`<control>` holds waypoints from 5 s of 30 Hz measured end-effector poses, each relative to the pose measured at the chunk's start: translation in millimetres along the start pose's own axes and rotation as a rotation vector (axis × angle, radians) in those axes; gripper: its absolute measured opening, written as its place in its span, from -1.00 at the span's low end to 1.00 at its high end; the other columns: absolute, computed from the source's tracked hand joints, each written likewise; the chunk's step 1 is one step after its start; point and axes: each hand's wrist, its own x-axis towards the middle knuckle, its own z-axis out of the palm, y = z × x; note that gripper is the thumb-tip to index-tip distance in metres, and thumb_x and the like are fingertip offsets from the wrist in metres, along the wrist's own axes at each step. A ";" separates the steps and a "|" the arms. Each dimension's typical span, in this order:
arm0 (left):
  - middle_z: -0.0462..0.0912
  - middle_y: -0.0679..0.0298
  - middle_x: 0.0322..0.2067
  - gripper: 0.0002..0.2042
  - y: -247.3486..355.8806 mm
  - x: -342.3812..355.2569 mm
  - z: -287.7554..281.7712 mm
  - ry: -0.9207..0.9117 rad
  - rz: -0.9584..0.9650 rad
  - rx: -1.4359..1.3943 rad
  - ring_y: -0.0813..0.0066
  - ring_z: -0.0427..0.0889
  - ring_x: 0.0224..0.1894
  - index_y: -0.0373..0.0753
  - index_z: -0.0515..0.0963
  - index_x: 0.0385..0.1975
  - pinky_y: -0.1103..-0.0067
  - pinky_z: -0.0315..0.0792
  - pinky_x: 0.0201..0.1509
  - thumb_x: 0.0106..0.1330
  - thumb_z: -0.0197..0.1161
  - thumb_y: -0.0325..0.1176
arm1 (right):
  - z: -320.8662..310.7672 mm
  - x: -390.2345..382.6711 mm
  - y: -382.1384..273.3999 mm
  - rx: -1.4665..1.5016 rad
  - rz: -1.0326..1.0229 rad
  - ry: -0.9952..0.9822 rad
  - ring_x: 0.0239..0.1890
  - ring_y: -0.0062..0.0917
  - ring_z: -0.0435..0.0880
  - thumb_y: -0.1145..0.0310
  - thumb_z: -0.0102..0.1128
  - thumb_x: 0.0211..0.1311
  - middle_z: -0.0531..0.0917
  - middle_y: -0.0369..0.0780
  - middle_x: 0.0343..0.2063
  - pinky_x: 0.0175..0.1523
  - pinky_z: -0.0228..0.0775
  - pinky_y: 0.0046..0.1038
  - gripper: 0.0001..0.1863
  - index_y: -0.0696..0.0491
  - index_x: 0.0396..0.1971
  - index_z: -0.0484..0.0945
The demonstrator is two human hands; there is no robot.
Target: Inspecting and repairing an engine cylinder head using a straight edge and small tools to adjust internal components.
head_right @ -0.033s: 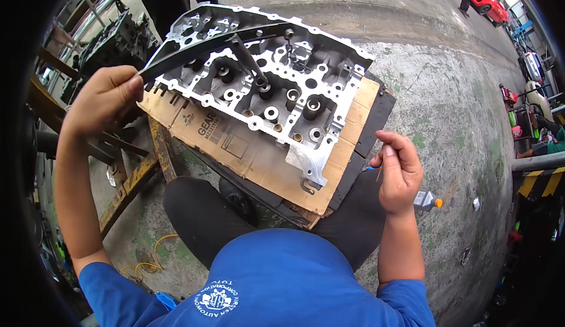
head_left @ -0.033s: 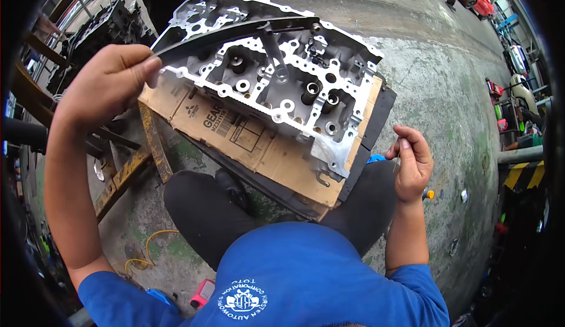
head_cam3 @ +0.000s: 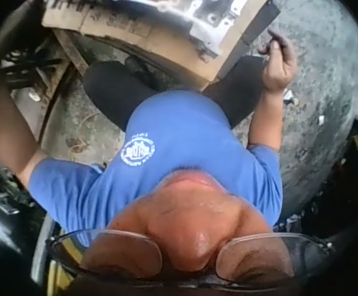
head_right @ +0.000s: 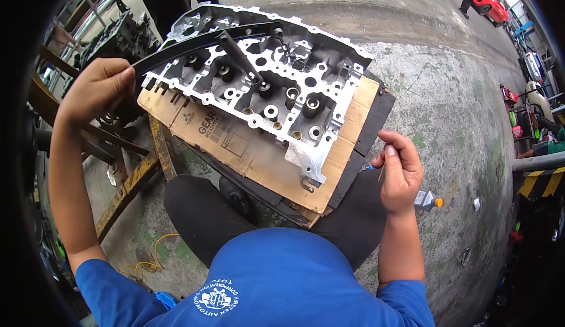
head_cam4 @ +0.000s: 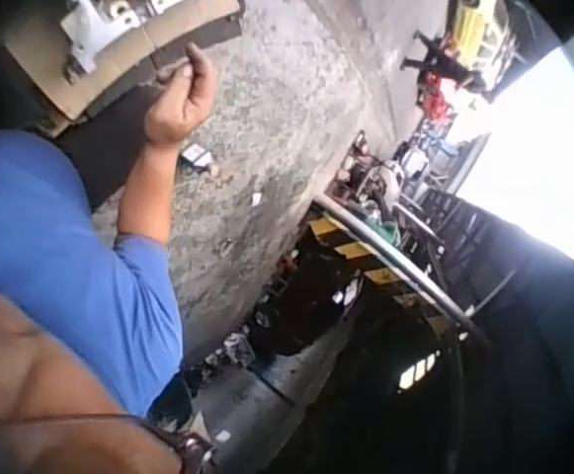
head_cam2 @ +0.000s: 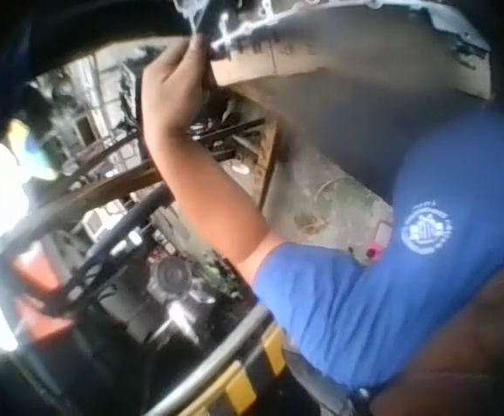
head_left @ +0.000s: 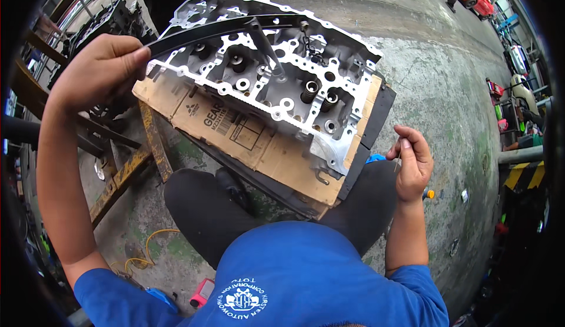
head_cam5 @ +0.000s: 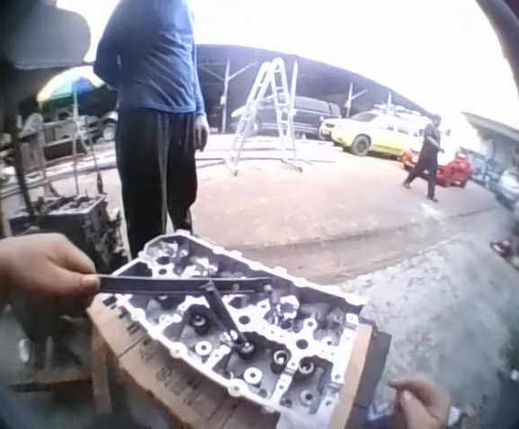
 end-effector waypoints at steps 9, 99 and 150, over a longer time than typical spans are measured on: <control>0.75 0.23 -0.36 -0.64 -64.1 85.8 -21.6 0.355 -0.109 0.558 0.39 0.70 -0.27 -0.23 0.72 -0.13 0.43 0.51 -0.15 0.43 0.30 -0.02 | 13.5 -5.0 -3.1 0.126 0.135 0.020 -0.33 -0.71 0.55 0.60 0.15 0.45 0.60 -0.31 -0.31 -0.19 0.50 -0.62 -0.72 0.21 0.11 0.52; 0.72 0.09 -0.02 -0.38 -194.2 -17.7 216.4 0.595 -0.264 -0.432 0.30 0.68 0.00 -0.38 0.58 0.19 0.45 0.51 0.22 0.53 0.15 0.14 | -174.0 -144.0 374.4 0.079 0.965 0.686 -0.52 -0.42 0.77 0.59 0.30 0.10 0.74 -0.08 -0.47 -0.43 0.64 -0.40 -0.83 0.18 -0.28 0.58; 0.71 0.21 -0.27 -0.88 -7.2 -47.7 273.6 0.312 0.545 -0.863 0.45 0.67 -0.20 -0.32 0.68 -0.28 0.54 0.53 -0.06 0.26 0.48 -0.48 | 119.2 -43.8 -78.6 0.389 0.328 -0.469 -0.21 -0.62 0.71 0.59 0.37 0.30 0.74 -0.22 -0.23 -0.06 0.56 -0.56 -0.87 0.21 -0.17 0.69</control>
